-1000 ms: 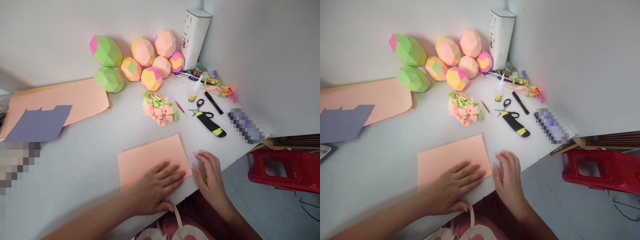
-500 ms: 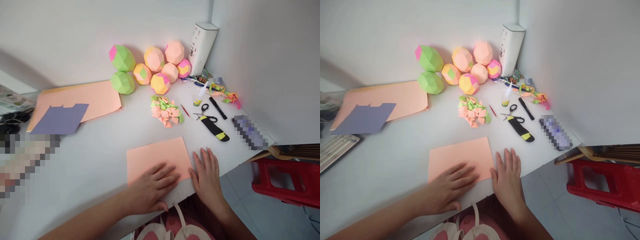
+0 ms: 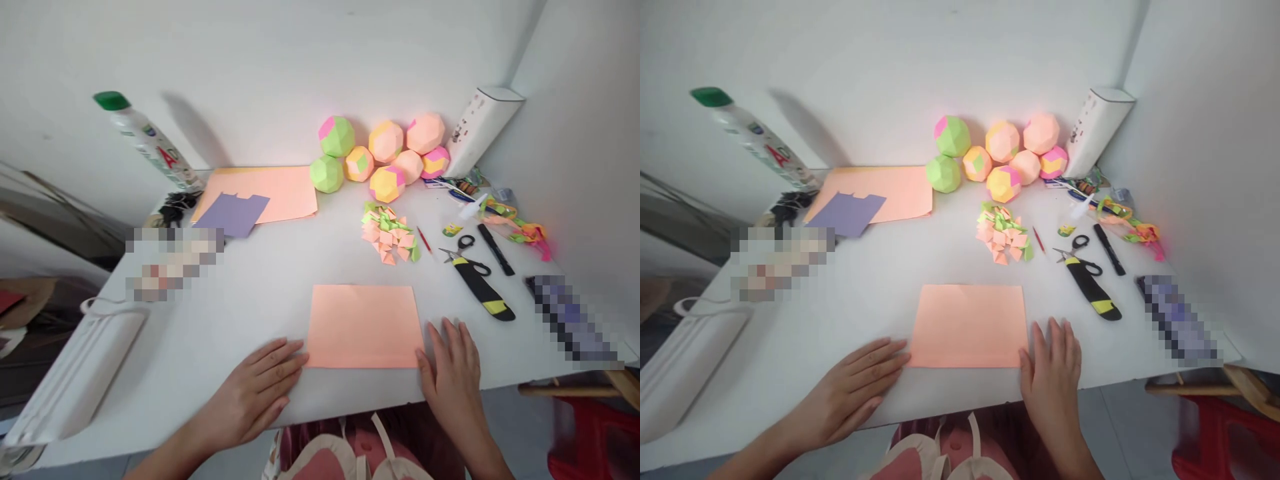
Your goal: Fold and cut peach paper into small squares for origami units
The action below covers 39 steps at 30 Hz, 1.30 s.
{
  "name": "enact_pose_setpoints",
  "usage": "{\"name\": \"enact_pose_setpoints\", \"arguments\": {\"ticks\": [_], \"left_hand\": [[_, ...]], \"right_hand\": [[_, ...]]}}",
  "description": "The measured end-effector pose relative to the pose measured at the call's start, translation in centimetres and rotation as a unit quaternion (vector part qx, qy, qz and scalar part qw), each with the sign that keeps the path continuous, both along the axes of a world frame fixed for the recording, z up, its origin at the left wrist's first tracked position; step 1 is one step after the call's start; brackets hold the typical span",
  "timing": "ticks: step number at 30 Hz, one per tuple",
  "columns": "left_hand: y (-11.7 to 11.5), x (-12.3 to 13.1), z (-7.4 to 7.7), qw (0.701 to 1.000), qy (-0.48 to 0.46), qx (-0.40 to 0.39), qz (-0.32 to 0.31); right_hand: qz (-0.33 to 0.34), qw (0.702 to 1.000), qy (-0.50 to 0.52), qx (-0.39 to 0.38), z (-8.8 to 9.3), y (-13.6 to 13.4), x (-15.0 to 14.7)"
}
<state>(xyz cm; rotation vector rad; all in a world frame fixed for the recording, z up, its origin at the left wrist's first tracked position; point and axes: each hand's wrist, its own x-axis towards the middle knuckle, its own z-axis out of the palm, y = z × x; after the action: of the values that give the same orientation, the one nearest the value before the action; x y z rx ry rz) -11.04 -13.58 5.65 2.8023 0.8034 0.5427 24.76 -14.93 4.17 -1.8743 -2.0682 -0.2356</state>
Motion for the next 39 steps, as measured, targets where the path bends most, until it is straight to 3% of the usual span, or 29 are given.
{"name": "enact_pose_setpoints", "arguments": {"ticks": [4,7,10,14,17,21,23,26,32,39], "left_hand": [[-1.1,-0.4,-0.3,0.991,-0.09,0.062,0.081],[-1.4,1.1,0.0,0.991,-0.074,0.081,0.074],[-1.0,4.0,0.3,0.997,-0.011,0.06,0.053],[-0.2,7.6,0.2,0.996,0.025,-0.004,0.084],[0.1,8.6,0.0,0.991,0.014,-0.049,0.12],[-0.1,8.6,0.0,0.988,0.003,-0.073,0.133],[-0.2,8.5,0.1,0.989,-0.002,-0.074,0.131],[-0.4,8.1,0.1,0.987,-0.001,-0.062,0.146],[-0.8,7.6,0.0,0.969,0.002,-0.091,0.231],[-0.7,9.0,0.3,0.953,0.022,-0.082,0.292]], "right_hand": [[0.048,0.998,0.005,0.032,0.0,0.5,-0.2],[0.073,0.997,0.015,0.037,0.1,0.8,-0.5],[0.103,0.994,0.012,0.031,0.2,1.1,-0.6],[0.14,0.989,-0.01,0.036,0.9,1.4,-0.5],[0.167,0.984,-0.026,0.059,1.8,1.8,-0.7],[0.308,0.948,-0.031,0.078,2.7,2.9,-2.3],[0.376,0.925,-0.028,0.045,2.7,3.8,-3.7],[0.415,0.907,-0.07,-0.021,2.5,5.0,-5.4],[0.431,0.881,-0.152,-0.124,2.9,5.8,-6.1],[0.419,0.854,-0.195,-0.24,4.5,7.1,-8.1]]}}
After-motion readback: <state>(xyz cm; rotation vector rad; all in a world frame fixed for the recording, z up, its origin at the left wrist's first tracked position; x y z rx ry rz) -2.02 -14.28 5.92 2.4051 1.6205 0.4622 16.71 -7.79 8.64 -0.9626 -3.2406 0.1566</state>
